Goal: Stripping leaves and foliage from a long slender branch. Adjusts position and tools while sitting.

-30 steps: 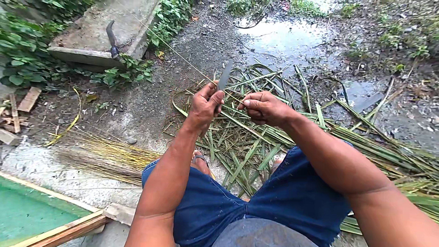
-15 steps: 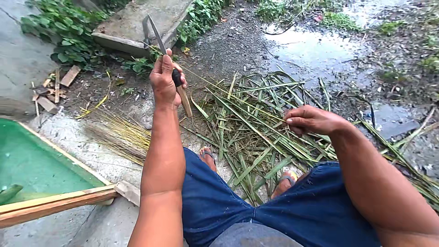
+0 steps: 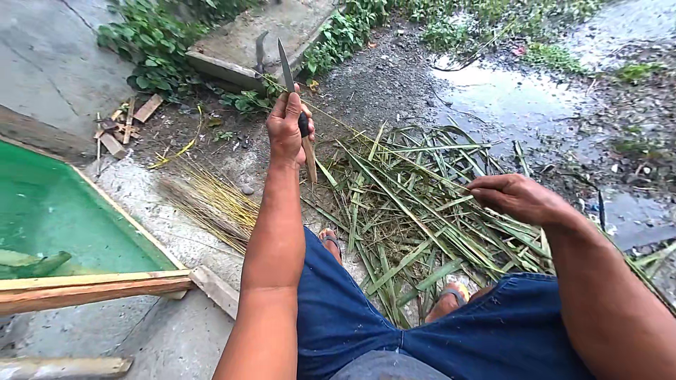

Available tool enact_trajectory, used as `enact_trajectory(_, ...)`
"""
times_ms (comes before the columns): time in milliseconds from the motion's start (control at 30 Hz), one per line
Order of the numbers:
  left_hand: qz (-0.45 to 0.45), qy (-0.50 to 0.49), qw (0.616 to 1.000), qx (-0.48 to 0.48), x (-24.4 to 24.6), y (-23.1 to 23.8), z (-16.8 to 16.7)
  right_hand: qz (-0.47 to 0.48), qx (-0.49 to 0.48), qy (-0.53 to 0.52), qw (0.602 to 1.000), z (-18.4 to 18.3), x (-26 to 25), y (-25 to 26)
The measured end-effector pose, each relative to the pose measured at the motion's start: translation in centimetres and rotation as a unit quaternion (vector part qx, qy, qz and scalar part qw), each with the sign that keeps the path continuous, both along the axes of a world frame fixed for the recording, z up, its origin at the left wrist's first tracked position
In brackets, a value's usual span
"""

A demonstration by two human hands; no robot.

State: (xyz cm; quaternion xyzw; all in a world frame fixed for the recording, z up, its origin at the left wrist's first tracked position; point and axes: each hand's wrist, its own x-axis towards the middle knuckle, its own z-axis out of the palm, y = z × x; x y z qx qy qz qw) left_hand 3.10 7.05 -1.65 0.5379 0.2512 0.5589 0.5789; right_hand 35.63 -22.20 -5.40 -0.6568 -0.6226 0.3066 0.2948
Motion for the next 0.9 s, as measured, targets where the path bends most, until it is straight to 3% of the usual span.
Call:
enact_trajectory(233, 0.043, -0.041, 0.998, -0.032, -2.4, 1.9, 0.4, -0.005, -0.022, -0.089, 0.996, 0.4, 4.4, -5.8)
enact_trajectory(500, 0.065, -0.062, 0.995, -0.043, -4.6, 3.0, 0.1, -0.135, -0.090, -0.070, 0.984, 0.2, 8.7, -14.8)
enact_trajectory(700, 0.106, -0.083, 0.987, -0.089, -6.2, 4.3, -0.4, -0.278, -0.120, -0.016, 0.953, -2.4, 13.2, -21.1)
enact_trajectory(767, 0.107, -0.012, 0.990, -0.090, -5.5, 4.3, -0.9, -0.321, -0.090, -0.001, 0.943, -2.6, 12.7, -20.5)
enact_trajectory(833, 0.041, 0.184, 0.980, -0.062, -2.8, 2.8, -1.9, -0.356, -0.042, 0.037, 0.933, -1.8, 10.1, -16.9)
enact_trajectory(867, -0.029, 0.313, 0.949, -0.027, -1.1, 1.5, -2.7, -0.369, -0.020, 0.080, 0.926, -1.0, 8.3, -14.5)
enact_trajectory(900, -0.113, 0.434, 0.894, 0.022, 0.8, 0.0, -3.9, -0.370, 0.006, 0.116, 0.922, -0.5, 6.8, -12.1)
